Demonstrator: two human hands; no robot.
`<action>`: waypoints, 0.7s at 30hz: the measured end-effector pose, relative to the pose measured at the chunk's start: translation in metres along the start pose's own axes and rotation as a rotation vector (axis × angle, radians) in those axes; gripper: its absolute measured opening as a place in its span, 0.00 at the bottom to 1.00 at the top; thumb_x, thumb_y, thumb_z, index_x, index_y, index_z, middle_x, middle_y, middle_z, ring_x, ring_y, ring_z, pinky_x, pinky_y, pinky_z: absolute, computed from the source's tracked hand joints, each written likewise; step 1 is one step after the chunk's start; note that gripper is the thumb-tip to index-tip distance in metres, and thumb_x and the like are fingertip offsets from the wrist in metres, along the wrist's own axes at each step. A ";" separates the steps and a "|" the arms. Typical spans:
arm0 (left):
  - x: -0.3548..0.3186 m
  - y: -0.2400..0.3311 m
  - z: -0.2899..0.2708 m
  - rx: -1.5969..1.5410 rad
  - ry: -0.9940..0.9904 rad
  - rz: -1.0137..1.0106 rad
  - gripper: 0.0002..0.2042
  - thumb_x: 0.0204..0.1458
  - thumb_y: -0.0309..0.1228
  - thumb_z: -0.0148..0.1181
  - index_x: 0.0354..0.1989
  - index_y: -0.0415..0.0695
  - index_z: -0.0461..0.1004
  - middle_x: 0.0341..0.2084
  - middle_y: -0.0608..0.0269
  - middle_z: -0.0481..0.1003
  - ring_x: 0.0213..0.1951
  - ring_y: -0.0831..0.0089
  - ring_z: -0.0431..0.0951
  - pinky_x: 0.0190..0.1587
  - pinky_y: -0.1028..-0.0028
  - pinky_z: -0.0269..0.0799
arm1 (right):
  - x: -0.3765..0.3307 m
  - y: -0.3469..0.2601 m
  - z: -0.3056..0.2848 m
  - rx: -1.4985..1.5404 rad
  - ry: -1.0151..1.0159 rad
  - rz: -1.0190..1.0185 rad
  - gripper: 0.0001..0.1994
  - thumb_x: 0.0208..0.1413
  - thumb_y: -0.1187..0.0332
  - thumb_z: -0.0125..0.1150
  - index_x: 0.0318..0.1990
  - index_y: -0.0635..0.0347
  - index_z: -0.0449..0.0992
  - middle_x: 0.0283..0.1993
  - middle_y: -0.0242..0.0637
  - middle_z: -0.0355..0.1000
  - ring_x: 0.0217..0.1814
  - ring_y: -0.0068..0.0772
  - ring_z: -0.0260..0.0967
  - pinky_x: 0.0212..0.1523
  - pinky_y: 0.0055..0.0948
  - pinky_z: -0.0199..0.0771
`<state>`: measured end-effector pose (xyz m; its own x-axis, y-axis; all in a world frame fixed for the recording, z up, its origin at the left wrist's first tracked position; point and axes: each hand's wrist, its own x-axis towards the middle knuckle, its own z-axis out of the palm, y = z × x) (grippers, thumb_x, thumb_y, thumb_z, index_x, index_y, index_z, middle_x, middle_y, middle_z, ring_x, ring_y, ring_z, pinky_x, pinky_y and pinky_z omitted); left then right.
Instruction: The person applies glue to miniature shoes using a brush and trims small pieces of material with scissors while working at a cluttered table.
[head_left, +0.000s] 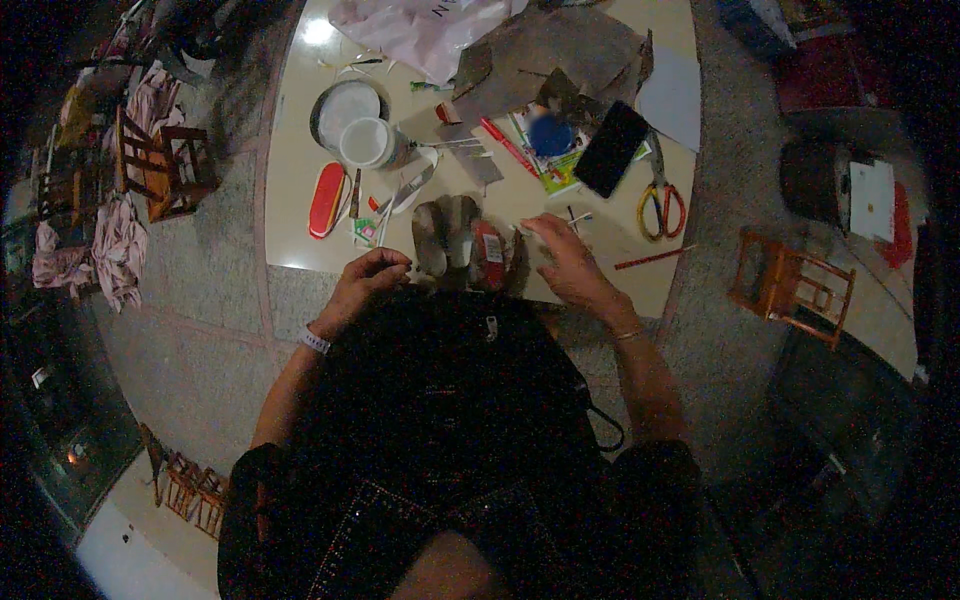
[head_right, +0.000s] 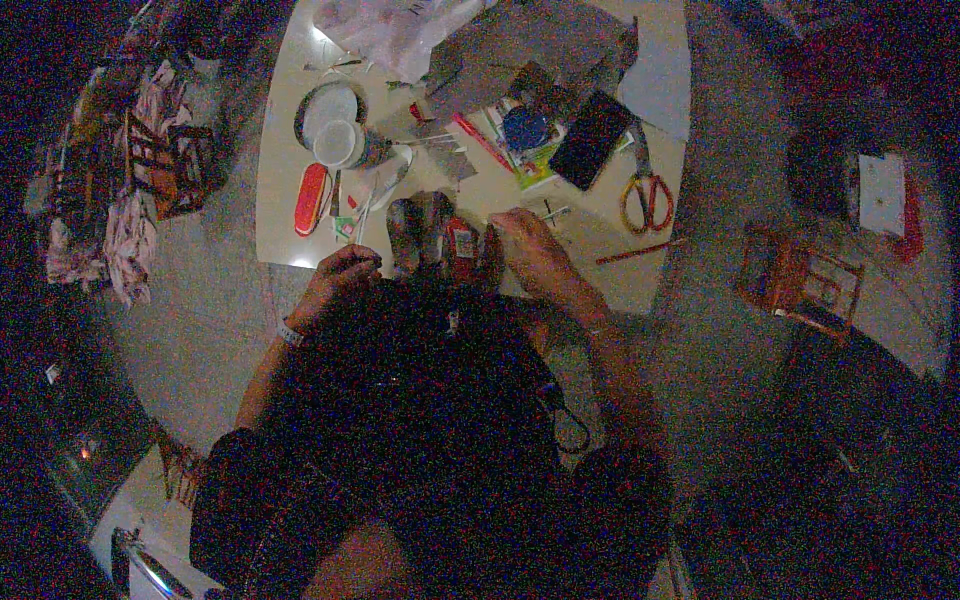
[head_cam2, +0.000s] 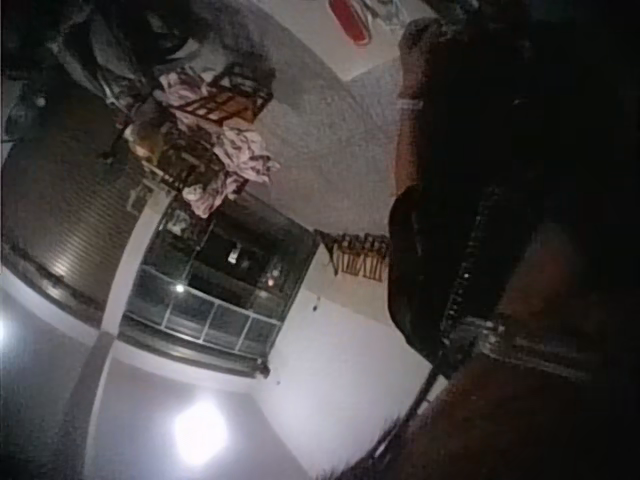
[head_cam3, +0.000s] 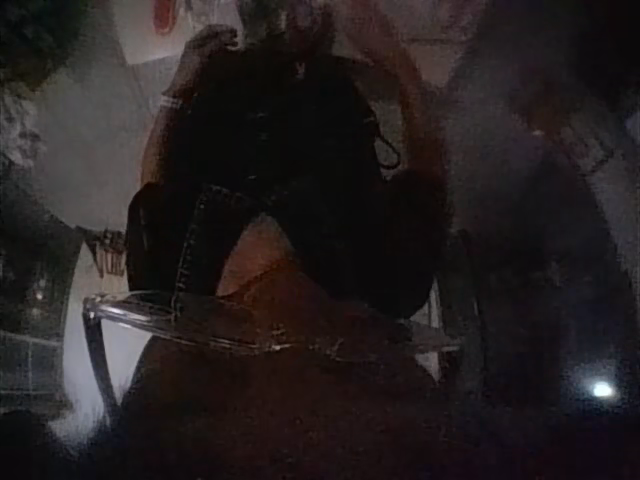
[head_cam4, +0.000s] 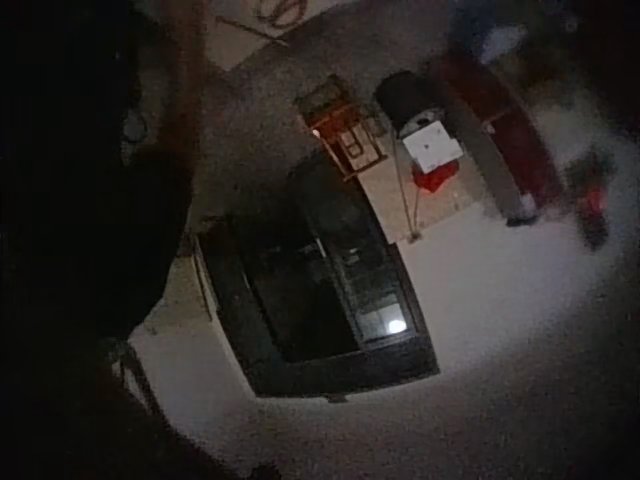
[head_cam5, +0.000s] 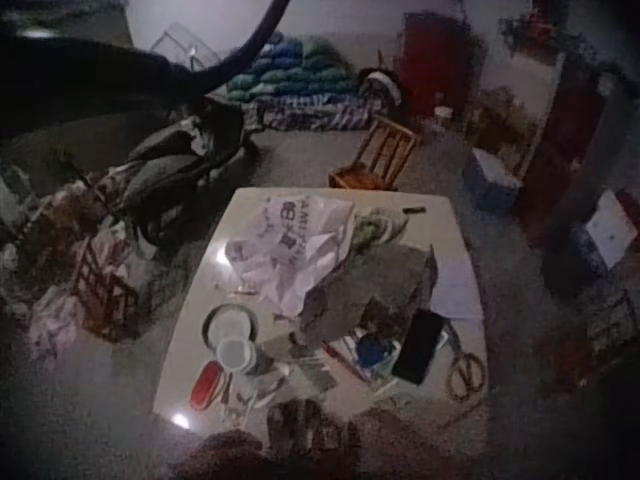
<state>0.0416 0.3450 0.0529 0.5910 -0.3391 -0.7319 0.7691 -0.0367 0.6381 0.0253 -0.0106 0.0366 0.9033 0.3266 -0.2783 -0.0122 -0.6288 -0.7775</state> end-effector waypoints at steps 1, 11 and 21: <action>-0.003 0.001 0.000 0.025 0.016 -0.002 0.09 0.58 0.31 0.59 0.44 0.41 0.74 0.37 0.67 0.76 0.39 0.79 0.75 0.44 0.78 0.71 | 0.008 -0.006 0.003 -0.071 -0.021 -0.055 0.28 0.49 0.81 0.59 0.60 0.55 0.65 0.62 0.47 0.59 0.61 0.47 0.64 0.58 0.37 0.69; -0.011 -0.010 -0.019 -0.042 0.052 -0.005 0.09 0.59 0.31 0.58 0.45 0.41 0.75 0.33 0.68 0.76 0.35 0.82 0.74 0.40 0.81 0.71 | 0.043 0.002 0.001 -0.218 -0.211 -0.223 0.16 0.49 0.80 0.58 0.47 0.60 0.74 0.54 0.43 0.67 0.57 0.48 0.66 0.56 0.38 0.68; -0.020 0.006 -0.016 0.132 -0.012 -0.075 0.10 0.58 0.31 0.60 0.45 0.42 0.74 0.36 0.69 0.76 0.39 0.80 0.74 0.44 0.79 0.70 | 0.035 0.018 -0.001 -0.113 -0.256 -0.189 0.10 0.49 0.75 0.62 0.41 0.61 0.77 0.41 0.41 0.74 0.47 0.45 0.71 0.51 0.36 0.72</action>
<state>0.0387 0.3669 0.0672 0.5294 -0.3417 -0.7765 0.7721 -0.1852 0.6079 0.0569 -0.0109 0.0137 0.7481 0.6022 -0.2787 0.2058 -0.6098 -0.7654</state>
